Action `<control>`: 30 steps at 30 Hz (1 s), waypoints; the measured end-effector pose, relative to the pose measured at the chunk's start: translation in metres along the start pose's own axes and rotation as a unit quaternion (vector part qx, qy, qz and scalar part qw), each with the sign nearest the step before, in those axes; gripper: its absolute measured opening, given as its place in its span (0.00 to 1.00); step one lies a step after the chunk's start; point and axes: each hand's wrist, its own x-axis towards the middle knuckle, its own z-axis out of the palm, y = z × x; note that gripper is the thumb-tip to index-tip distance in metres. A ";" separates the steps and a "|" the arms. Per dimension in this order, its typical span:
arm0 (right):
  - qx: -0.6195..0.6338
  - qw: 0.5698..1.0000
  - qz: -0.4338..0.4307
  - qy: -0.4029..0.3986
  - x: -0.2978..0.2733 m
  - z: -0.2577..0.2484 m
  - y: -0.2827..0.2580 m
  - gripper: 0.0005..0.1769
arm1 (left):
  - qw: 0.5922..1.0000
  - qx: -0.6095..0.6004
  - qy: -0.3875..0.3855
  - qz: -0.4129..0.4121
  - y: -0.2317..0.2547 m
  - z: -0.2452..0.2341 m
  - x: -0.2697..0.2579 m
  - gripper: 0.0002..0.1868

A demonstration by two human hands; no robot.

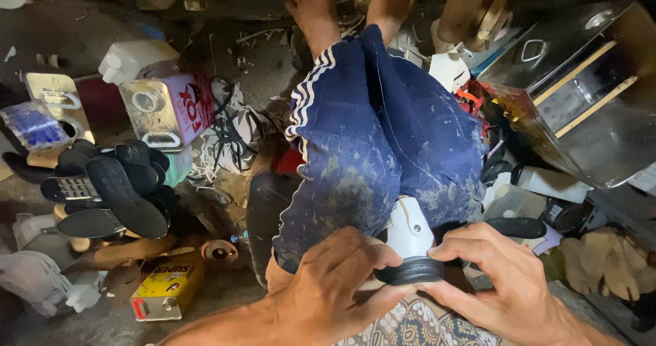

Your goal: The person assembles a white shoe by manually fitting the upper onto a wooden last, checking the alignment, and then using a hammer to secure the sole to the upper.

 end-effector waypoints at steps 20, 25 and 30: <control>0.049 0.995 0.077 0.033 -0.011 0.015 -0.002 0.43 | 0.986 0.144 -0.022 -0.083 -0.006 -0.005 0.001 0.26; 0.108 0.989 0.050 0.093 -0.061 0.043 0.000 0.42 | 0.996 0.069 -0.058 -0.023 0.008 -0.007 -0.023 0.26; 0.161 0.981 0.024 0.103 -0.101 0.062 -0.003 0.48 | 0.997 -0.012 -0.064 -0.029 0.016 0.001 -0.064 0.33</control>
